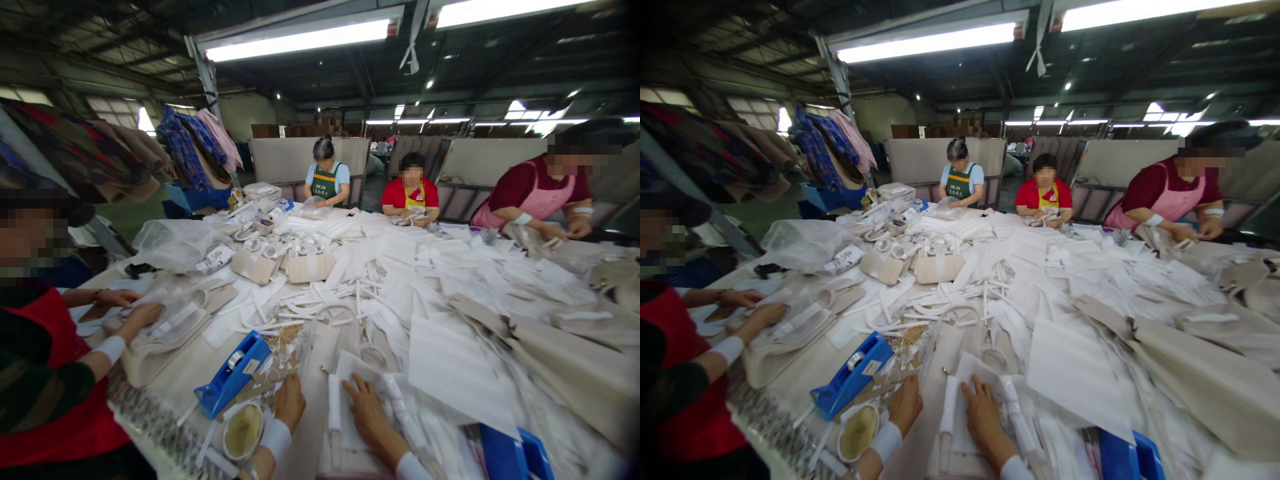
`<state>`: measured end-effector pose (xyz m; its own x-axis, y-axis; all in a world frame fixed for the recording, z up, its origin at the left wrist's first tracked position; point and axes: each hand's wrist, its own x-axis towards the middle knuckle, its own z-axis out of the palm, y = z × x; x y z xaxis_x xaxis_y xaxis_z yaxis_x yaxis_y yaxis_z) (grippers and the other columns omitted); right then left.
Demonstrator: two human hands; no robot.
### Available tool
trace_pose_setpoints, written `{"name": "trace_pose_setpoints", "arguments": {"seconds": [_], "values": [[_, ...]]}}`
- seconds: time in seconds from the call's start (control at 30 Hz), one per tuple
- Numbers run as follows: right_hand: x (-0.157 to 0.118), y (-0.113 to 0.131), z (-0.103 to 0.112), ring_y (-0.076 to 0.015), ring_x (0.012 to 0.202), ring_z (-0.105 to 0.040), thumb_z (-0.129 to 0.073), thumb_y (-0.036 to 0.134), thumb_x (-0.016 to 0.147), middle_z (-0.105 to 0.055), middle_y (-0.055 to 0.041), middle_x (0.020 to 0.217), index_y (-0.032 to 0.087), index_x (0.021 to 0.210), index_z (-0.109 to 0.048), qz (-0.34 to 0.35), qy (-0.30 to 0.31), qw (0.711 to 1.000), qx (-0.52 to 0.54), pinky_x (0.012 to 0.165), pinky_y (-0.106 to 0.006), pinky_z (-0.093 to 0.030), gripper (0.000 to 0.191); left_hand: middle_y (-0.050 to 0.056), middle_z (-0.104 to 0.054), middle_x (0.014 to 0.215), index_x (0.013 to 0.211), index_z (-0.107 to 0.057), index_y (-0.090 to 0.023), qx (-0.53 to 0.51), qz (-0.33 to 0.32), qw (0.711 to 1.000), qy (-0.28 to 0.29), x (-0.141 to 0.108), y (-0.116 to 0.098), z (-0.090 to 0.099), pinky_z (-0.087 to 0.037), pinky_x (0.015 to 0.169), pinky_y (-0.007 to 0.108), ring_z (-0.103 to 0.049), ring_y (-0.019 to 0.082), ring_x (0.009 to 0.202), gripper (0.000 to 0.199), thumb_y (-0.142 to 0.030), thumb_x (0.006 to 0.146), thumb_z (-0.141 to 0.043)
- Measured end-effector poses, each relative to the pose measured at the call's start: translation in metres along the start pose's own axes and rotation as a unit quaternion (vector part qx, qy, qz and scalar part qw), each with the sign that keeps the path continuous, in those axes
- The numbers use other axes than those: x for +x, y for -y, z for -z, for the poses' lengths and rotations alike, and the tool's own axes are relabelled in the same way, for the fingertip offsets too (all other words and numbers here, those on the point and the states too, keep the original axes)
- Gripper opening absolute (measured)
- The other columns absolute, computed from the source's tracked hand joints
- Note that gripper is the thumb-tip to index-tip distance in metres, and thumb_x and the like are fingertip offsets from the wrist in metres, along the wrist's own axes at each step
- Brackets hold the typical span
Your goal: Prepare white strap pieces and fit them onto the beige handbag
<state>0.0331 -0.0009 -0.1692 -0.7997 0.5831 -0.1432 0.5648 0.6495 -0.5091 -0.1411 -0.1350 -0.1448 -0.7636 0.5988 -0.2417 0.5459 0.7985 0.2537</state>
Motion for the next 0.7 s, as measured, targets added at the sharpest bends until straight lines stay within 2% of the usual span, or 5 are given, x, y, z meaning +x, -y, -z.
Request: {"name": "trace_pose_setpoints", "arguments": {"seconds": [0.17, 0.3, 0.47, 0.6, 0.7], "values": [[0.004, 0.022, 0.029, -0.0323, 0.123, -0.049, -0.044, 0.006, 0.075, -0.06, -0.017, 0.125, 0.016, 0.11, -0.07, -0.006, -0.1, 0.975, 0.2, 0.106, -0.045, -0.037, 0.045, 0.016, -0.063, 0.113, 0.118, -0.054, -0.009, 0.009, -0.018, 0.996, -0.082, 0.01, 0.003, 0.046, -0.044, 0.088, 0.035, -0.06, 0.027, 0.105, 0.036, -0.01, 0.086, -0.039], [0.017, 0.074, 0.057, -0.0308, 0.114, -0.052, -0.062, 0.026, 0.074, -0.064, -0.0123, 0.11, 0.02, 0.095, -0.07, -0.043, -0.078, 0.858, 0.505, 0.107, -0.046, -0.034, 0.023, 0.016, -0.061, 0.117, 0.127, -0.048, -0.011, 0.019, -0.059, 0.988, -0.142, -0.002, 0.001, 0.085, -0.046, 0.085, 0.035, -0.06, 0.026, 0.105, 0.039, -0.018, 0.094, -0.029], [0.047, 0.142, 0.079, -0.0203, 0.081, -0.064, -0.059, 0.066, 0.074, -0.065, -0.0072, 0.088, 0.017, 0.09, -0.063, -0.061, 0.018, 0.755, 0.652, 0.077, -0.037, -0.051, 0.052, 0.02, -0.056, 0.13, 0.129, -0.049, -0.011, -0.053, -0.172, 0.953, -0.245, -0.046, 0.004, 0.108, -0.049, 0.091, 0.039, -0.058, 0.029, 0.115, 0.042, -0.022, 0.092, -0.031], [0.059, 0.182, 0.09, -0.016, 0.056, -0.06, -0.069, 0.054, 0.067, -0.061, -0.0036, 0.065, 0.015, 0.074, -0.055, -0.072, 0.083, 0.683, 0.722, 0.059, -0.032, -0.05, 0.041, 0.014, -0.057, 0.133, 0.116, -0.06, -0.022, -0.17, -0.195, 0.942, -0.214, -0.081, 0.015, 0.104, -0.049, 0.098, 0.043, -0.052, 0.033, 0.125, 0.035, -0.036, 0.086, -0.048], [0.047, 0.199, 0.101, -0.0173, 0.056, -0.062, -0.073, 0.036, 0.061, -0.062, -0.0012, 0.062, 0.018, 0.078, -0.053, -0.057, 0.07, 0.653, 0.752, 0.057, -0.03, -0.047, 0.033, 0.011, -0.054, 0.137, 0.103, -0.065, -0.027, -0.312, -0.136, 0.93, -0.139, -0.095, 0.018, 0.101, -0.055, 0.087, 0.039, -0.056, 0.035, 0.119, 0.036, -0.05, 0.075, -0.063]]}}
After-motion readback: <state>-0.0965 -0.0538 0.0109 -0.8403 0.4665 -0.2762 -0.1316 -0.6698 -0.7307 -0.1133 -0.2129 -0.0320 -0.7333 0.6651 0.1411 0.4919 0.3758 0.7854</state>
